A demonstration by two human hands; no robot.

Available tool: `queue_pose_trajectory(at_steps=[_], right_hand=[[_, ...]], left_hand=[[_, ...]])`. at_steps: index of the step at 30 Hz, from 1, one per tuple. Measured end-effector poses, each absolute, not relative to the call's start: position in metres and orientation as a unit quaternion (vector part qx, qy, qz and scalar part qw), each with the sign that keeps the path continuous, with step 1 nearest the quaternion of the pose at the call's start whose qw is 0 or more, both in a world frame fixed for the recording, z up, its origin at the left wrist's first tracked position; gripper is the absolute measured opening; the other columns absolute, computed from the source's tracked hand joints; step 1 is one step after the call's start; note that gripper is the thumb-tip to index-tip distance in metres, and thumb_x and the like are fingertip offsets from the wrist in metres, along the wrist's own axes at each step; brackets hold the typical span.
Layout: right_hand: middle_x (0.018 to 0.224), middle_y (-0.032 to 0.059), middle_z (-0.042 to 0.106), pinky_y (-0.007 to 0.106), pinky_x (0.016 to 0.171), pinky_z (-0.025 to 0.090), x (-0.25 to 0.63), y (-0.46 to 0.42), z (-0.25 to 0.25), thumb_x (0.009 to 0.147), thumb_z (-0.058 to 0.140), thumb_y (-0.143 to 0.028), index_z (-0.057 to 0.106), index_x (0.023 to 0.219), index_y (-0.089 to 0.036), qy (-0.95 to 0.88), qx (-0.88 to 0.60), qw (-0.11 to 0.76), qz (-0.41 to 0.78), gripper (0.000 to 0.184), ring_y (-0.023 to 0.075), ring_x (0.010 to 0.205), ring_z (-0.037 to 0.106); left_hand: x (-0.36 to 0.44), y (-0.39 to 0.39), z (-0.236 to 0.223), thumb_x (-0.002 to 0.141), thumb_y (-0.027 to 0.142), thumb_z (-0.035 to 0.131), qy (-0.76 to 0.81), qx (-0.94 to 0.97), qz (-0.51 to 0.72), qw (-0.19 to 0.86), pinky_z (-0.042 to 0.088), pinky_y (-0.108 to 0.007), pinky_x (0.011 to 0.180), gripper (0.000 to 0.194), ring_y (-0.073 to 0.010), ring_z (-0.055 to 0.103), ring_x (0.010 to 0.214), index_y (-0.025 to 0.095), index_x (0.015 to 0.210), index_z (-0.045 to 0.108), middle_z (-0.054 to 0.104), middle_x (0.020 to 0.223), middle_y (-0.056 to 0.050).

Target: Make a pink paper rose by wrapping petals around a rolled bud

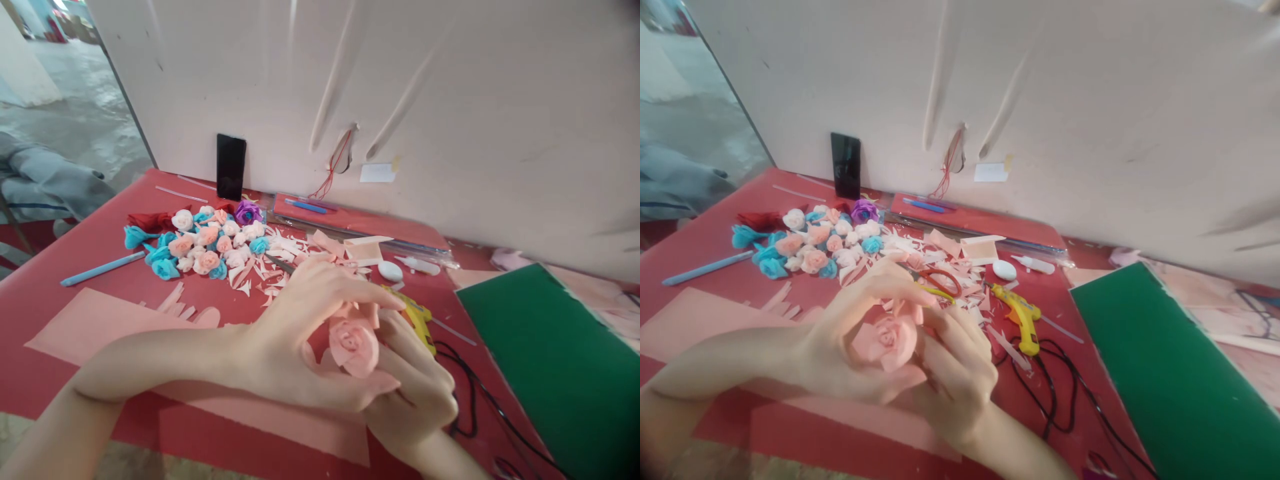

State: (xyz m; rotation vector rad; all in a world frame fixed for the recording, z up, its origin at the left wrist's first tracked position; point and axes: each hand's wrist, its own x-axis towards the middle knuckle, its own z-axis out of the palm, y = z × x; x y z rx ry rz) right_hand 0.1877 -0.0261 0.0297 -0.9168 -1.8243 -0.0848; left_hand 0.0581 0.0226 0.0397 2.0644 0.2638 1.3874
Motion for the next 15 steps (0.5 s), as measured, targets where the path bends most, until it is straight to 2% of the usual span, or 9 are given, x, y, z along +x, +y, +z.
queue_pose_trajectory(at_steps=[4,8,11,15], right_hand=[[0.061,0.0007,0.048,0.027,0.045,0.032,0.193,-0.027,0.033,0.08,0.05,-0.01,0.044,0.06,-0.02,-0.768,-0.379,0.515,-0.041,0.022,0.0121,0.054,0.041],[0.07,0.0035,0.057,0.029,0.049,0.038,0.201,-0.023,0.035,0.081,0.049,-0.012,0.051,0.065,-0.019,-0.775,-0.37,0.513,0.006,0.017,0.0151,0.063,0.049],[0.074,0.0035,0.061,0.032,0.055,0.043,0.206,-0.02,0.033,0.081,0.051,-0.012,0.06,0.076,-0.021,-0.764,-0.371,0.523,0.071,0.014,0.0171,0.066,0.052],[0.068,0.0011,0.059,0.032,0.054,0.044,0.214,-0.017,0.024,0.082,0.052,-0.012,0.062,0.076,-0.024,-0.726,-0.364,0.557,0.173,0.016,0.0162,0.061,0.053]], left_hand=[[0.058,0.023,0.04,0.069,0.035,0.069,0.08,0.762,0.522,0.376,0.045,-0.035,0.08,0.04,-0.0186,0.055,0.084,0.021,0.1,0.048,0.057,0.086,-0.003],[0.054,0.021,0.043,0.068,0.022,0.071,0.035,0.714,0.488,0.5,0.049,-0.029,0.078,0.045,-0.0165,0.058,0.087,0.02,0.106,0.047,0.056,0.088,-0.003],[0.05,0.02,0.047,0.077,0.021,0.063,0.041,0.666,0.454,0.591,0.051,-0.024,0.07,0.034,-0.0148,0.059,0.087,0.02,0.107,0.049,0.058,0.095,-0.004],[0.048,0.022,0.05,0.085,0.021,0.051,0.098,0.639,0.429,0.631,0.046,-0.017,0.05,0.02,-0.0132,0.059,0.083,0.019,0.105,0.051,0.058,0.097,-0.006]])
